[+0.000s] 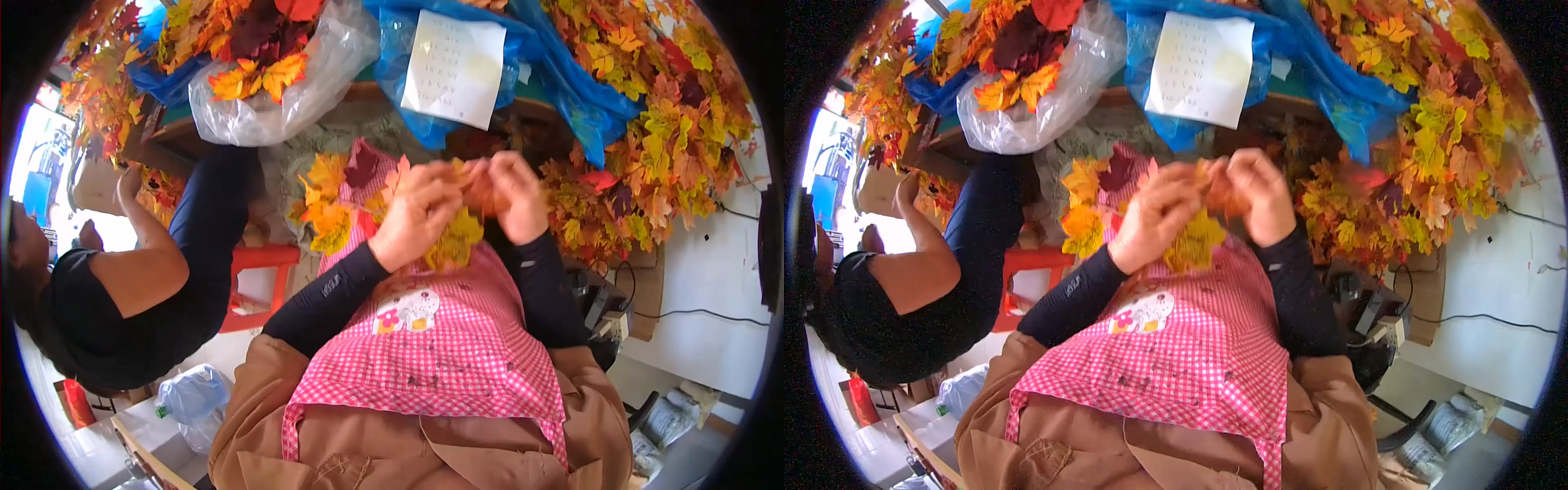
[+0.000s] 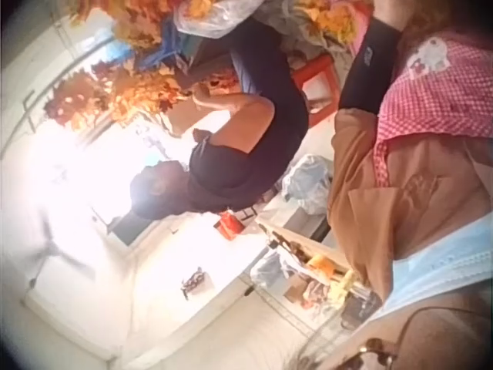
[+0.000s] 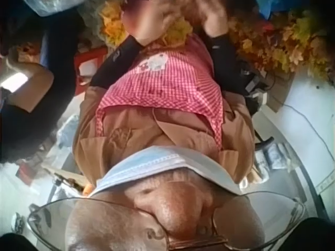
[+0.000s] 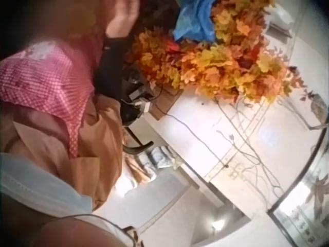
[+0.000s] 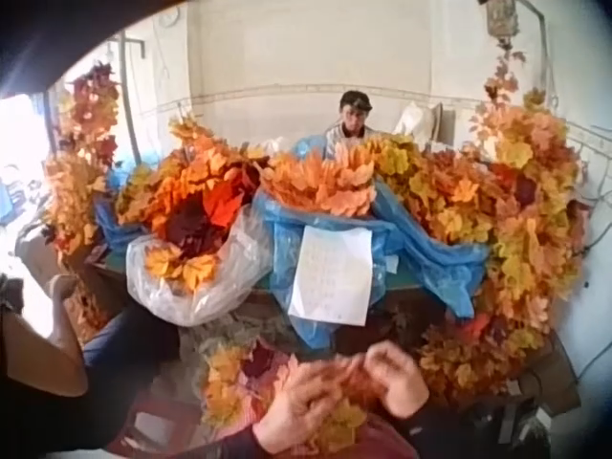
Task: Assembling artificial autumn leaf garlands by attaching individual plastic leaves to a central stem.
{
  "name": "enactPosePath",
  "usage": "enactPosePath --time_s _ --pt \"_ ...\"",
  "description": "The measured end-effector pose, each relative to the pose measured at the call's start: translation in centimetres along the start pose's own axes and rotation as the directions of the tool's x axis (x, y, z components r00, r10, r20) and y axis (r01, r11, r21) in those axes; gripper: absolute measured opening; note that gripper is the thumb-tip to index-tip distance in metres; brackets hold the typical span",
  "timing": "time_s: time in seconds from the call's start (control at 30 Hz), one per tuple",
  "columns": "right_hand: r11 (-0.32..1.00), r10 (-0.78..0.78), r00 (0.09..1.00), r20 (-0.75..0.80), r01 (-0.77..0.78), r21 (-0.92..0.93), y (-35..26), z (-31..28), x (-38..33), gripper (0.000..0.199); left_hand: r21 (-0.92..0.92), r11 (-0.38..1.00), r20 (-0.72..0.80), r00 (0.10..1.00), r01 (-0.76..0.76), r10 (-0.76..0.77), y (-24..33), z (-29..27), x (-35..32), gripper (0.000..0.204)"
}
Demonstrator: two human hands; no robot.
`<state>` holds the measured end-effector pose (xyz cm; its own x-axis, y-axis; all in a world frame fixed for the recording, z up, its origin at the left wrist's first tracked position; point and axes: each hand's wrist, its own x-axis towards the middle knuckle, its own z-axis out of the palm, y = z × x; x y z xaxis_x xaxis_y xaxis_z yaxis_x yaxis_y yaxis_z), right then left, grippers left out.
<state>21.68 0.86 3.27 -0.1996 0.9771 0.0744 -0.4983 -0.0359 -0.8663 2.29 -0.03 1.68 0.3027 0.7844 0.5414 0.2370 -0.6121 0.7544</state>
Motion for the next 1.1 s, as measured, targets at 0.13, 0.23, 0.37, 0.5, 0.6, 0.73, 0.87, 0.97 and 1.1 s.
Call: enactPosePath --time_s 0.13,0.23,0.37,0.5,0.6,0.73,0.87,0.97,1.1 --pt "0.988 -0.138 0.990 0.007 0.138 -0.065 -1.3 -1.5 1.4 0.014 0.022 0.986 -0.103 0.982 0.164 -0.161 0.0 -0.5 0.6 0.013" --pt "0.920 -0.042 0.999 0.027 0.049 -0.389 -1.8 0.4 0.9 0.015 -0.085 0.960 -0.091 0.958 0.266 -0.274 -0.6 -0.5 0.6 0.011" --pt "0.684 -0.082 0.995 0.059 0.099 -0.723 -1.1 1.7 1.0 0.014 -0.216 0.903 -0.097 0.912 0.370 -0.397 0.1 -0.2 0.9 0.011" --pt "0.641 -0.120 0.991 0.057 0.121 -0.758 -0.4 1.5 1.3 0.014 -0.200 0.919 -0.120 0.922 0.340 -0.368 -0.3 0.1 0.9 0.010" --pt "0.677 -0.078 0.996 0.046 0.087 -0.731 -0.2 1.4 1.6 0.015 -0.230 0.916 -0.134 0.921 0.330 -0.366 -0.6 0.3 0.9 0.010" --pt "0.702 -0.027 0.999 0.040 0.047 -0.711 -0.2 1.3 1.7 0.015 -0.256 0.911 -0.138 0.921 0.322 -0.365 -0.8 0.5 0.9 0.009" --pt "0.732 0.021 0.999 0.036 0.009 -0.682 -0.3 1.2 1.9 0.016 -0.269 0.915 -0.151 0.925 0.301 -0.349 -1.2 0.7 0.9 0.009" --pt "0.756 0.018 0.999 0.028 0.005 -0.654 -0.1 1.1 1.9 0.016 -0.279 0.909 -0.137 0.924 0.311 -0.358 -1.3 0.7 0.9 0.010" --pt "0.767 0.035 0.999 0.022 -0.013 -0.641 0.2 1.2 1.9 0.016 -0.303 0.891 -0.146 0.907 0.338 -0.394 -1.1 0.9 0.8 0.008"
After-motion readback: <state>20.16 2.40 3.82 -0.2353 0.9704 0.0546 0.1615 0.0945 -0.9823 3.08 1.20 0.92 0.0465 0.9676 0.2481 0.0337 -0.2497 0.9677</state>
